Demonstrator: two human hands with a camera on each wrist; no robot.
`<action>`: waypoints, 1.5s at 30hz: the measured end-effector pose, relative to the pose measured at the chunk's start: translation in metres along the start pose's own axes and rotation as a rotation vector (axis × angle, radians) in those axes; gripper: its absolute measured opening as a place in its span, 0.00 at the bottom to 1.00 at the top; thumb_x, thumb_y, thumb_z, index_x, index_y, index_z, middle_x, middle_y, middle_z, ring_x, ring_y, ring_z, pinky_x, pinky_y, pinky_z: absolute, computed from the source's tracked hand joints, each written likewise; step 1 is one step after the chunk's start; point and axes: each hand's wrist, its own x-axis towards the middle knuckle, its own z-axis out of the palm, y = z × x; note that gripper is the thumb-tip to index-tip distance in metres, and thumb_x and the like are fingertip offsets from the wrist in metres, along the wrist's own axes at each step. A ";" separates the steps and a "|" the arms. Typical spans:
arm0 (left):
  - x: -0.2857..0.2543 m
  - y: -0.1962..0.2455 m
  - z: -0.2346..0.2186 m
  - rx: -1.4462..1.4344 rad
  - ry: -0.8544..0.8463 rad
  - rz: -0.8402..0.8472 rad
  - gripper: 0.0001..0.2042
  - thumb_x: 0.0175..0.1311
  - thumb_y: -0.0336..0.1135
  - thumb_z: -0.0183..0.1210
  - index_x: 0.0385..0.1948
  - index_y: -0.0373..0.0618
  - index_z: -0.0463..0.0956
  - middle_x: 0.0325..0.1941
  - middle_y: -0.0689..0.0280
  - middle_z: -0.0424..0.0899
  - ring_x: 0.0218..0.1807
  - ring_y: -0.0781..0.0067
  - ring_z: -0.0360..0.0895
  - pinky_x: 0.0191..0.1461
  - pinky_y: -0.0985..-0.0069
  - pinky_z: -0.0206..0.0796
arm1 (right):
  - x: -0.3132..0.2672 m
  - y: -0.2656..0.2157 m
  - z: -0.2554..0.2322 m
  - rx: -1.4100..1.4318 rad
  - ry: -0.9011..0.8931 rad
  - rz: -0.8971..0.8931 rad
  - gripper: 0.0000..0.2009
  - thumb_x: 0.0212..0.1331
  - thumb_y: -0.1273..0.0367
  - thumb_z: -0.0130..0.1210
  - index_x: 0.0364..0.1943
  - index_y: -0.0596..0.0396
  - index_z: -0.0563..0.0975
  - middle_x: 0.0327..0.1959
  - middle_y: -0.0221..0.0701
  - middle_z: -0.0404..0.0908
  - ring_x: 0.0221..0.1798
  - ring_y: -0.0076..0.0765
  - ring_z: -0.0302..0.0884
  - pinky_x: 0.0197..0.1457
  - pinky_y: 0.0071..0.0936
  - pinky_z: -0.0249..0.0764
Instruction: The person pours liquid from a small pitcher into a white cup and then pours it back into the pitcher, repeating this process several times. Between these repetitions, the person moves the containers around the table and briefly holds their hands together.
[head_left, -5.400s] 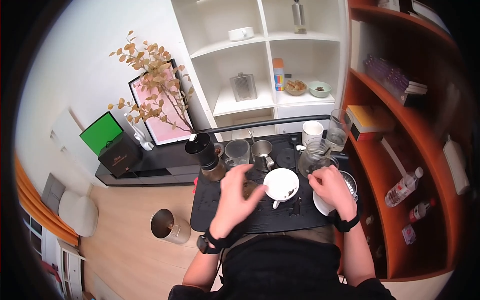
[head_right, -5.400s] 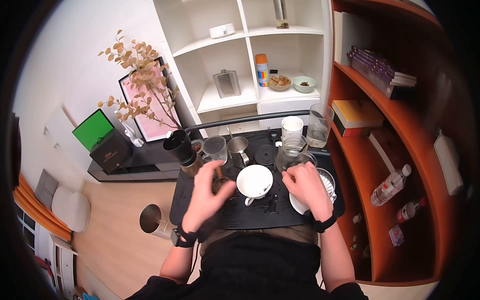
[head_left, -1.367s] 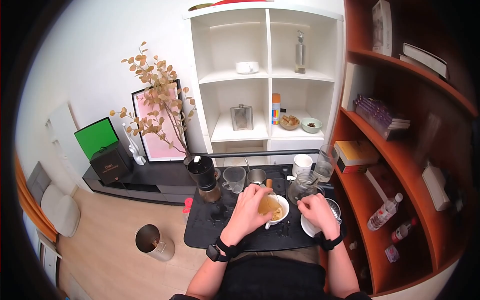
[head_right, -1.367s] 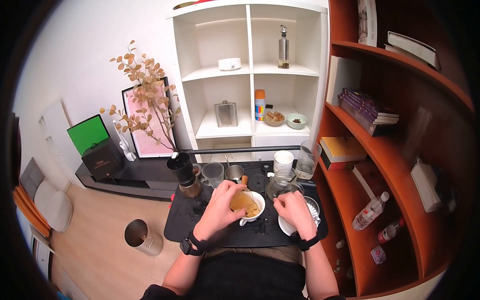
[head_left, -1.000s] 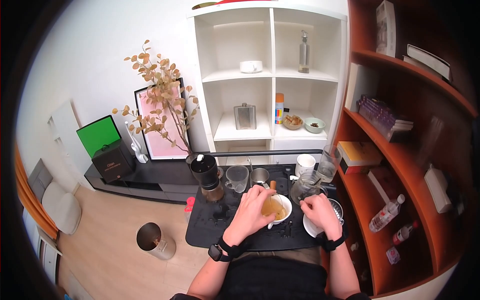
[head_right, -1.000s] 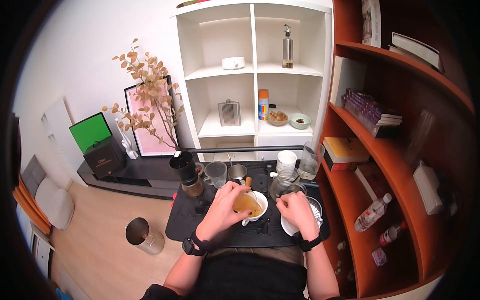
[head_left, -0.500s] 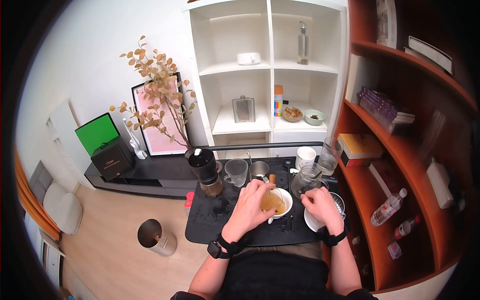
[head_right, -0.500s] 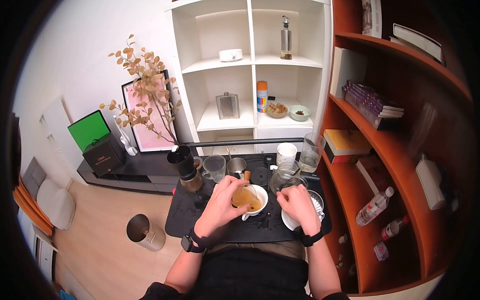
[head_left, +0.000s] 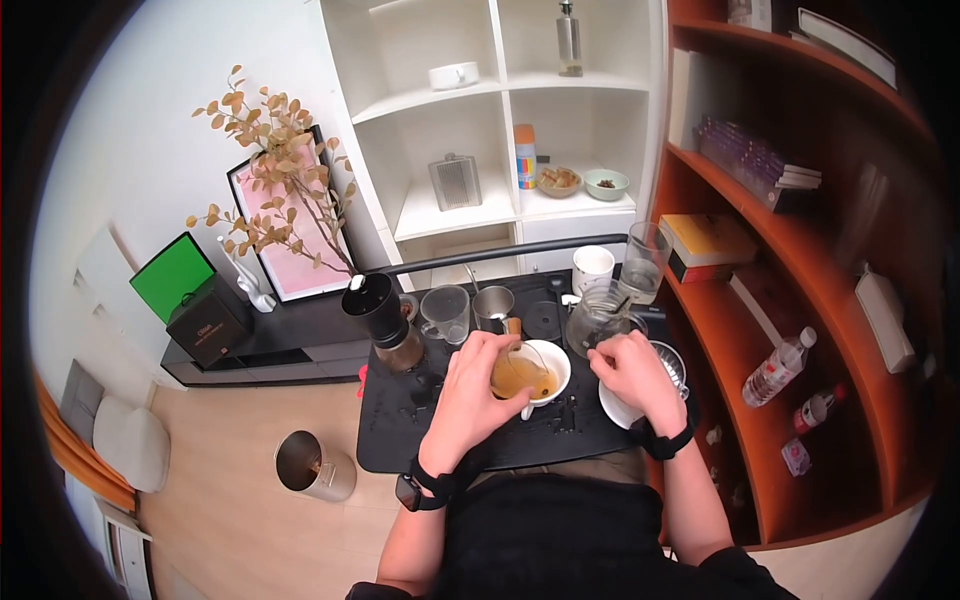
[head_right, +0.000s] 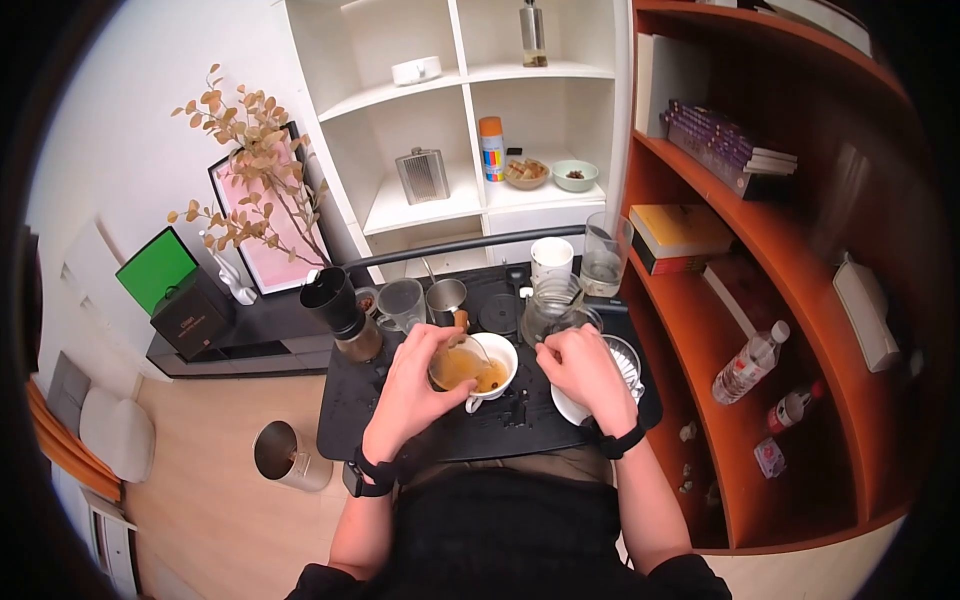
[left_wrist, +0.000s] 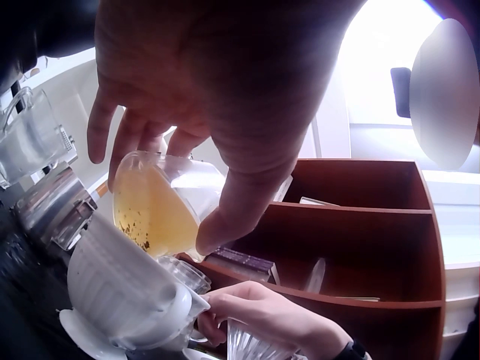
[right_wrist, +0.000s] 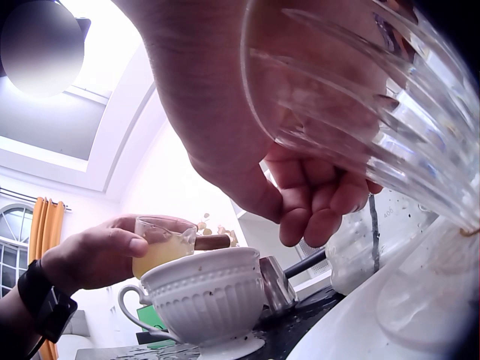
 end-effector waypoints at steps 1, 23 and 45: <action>0.000 0.000 0.000 -0.002 -0.010 -0.006 0.33 0.59 0.32 0.82 0.69 0.46 0.82 0.62 0.59 0.83 0.67 0.50 0.83 0.74 0.57 0.74 | 0.000 0.000 0.000 0.004 -0.005 0.010 0.17 0.74 0.66 0.64 0.28 0.67 0.86 0.29 0.54 0.86 0.37 0.68 0.84 0.58 0.52 0.78; 0.009 0.005 -0.007 0.445 0.004 0.275 0.37 0.61 0.27 0.74 0.77 0.42 0.77 0.71 0.58 0.80 0.75 0.53 0.76 0.80 0.52 0.66 | 0.000 0.001 0.001 0.008 0.010 -0.010 0.18 0.75 0.66 0.64 0.28 0.66 0.86 0.28 0.54 0.86 0.36 0.67 0.83 0.58 0.51 0.77; 0.004 -0.002 -0.003 0.388 0.069 0.264 0.35 0.57 0.31 0.76 0.71 0.41 0.79 0.66 0.58 0.85 0.70 0.52 0.81 0.77 0.54 0.69 | 0.000 -0.001 0.000 -0.004 0.022 -0.013 0.17 0.74 0.66 0.64 0.29 0.66 0.87 0.29 0.53 0.87 0.36 0.66 0.84 0.58 0.51 0.78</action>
